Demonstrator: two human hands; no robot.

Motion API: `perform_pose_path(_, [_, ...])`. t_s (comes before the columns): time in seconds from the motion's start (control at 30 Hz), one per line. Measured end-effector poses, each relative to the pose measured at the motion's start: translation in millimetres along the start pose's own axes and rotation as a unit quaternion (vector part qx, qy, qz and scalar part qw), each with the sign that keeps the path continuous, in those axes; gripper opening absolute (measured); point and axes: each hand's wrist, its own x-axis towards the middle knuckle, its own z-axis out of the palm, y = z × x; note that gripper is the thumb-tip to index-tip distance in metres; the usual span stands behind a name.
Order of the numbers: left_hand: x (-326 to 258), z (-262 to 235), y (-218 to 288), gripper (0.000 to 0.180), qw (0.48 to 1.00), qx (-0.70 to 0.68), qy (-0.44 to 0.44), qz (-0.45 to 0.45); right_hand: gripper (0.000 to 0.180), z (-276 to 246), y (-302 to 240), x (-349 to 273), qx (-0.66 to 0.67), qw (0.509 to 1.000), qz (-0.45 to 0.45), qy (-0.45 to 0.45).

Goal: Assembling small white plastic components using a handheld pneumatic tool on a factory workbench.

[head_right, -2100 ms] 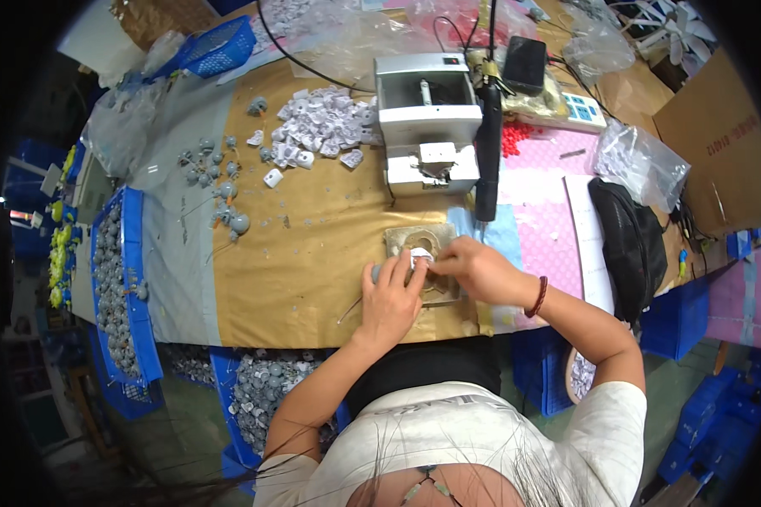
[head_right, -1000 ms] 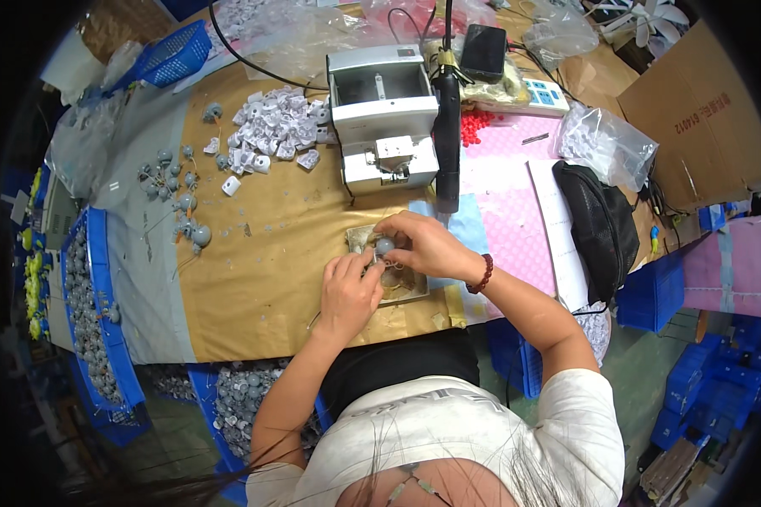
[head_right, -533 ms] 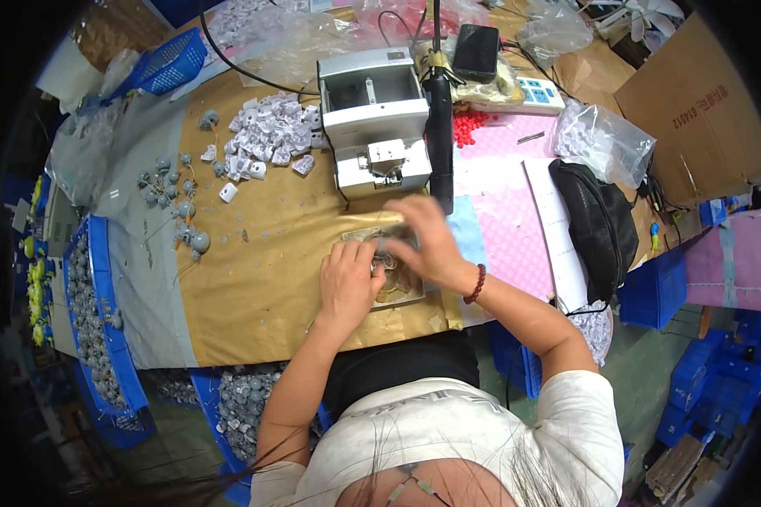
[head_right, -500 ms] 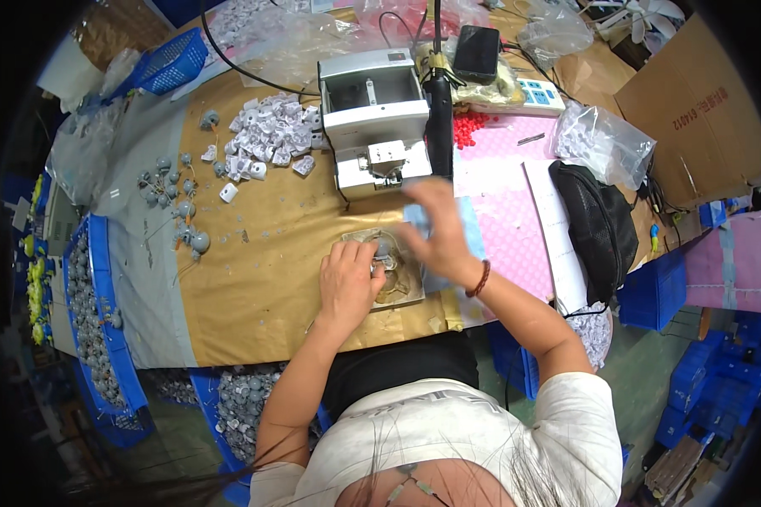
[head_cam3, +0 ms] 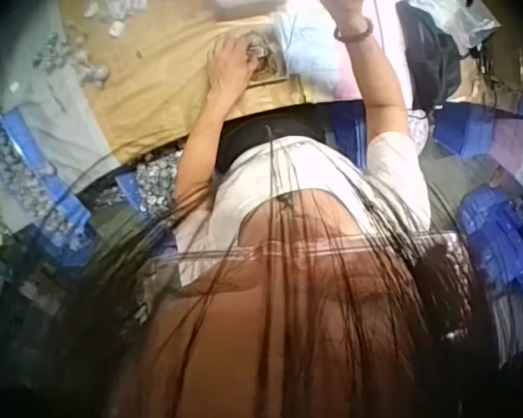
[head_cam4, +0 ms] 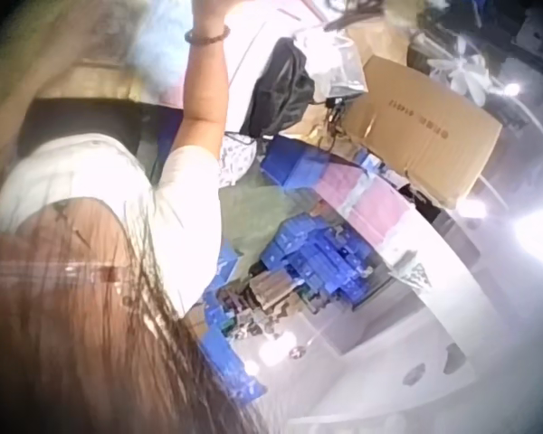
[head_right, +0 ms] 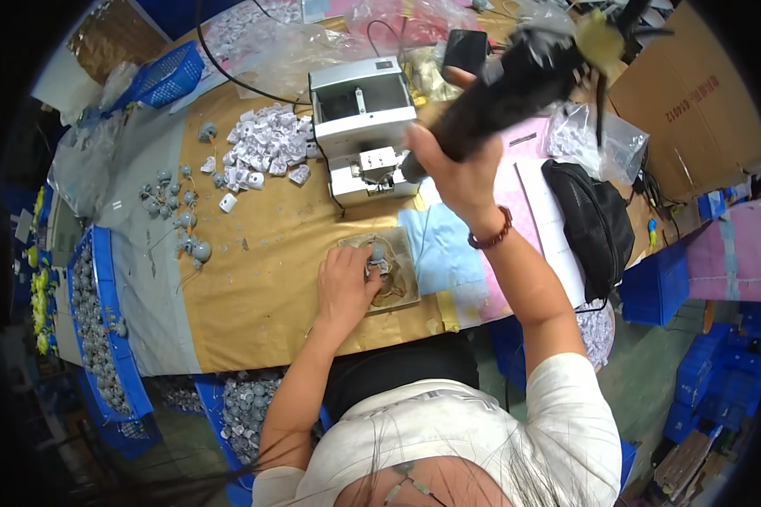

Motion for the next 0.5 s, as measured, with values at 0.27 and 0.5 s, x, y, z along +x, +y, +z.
perform_pose_path(0.27, [-3.3, 5.5, -2.4, 0.033, 0.999, 0.016, -0.019, -0.020, 0.037, 37.8, 44.7, 32.6, -0.027, 0.996, 0.047, -0.071])
perform_pose_path(0.5, [-4.6, 5.4, -5.4, 0.034, 1.000, 0.012, -0.011, -0.023, 0.048, 44.0, 49.2, 15.5, -0.056, 0.974, 0.195, -0.104])
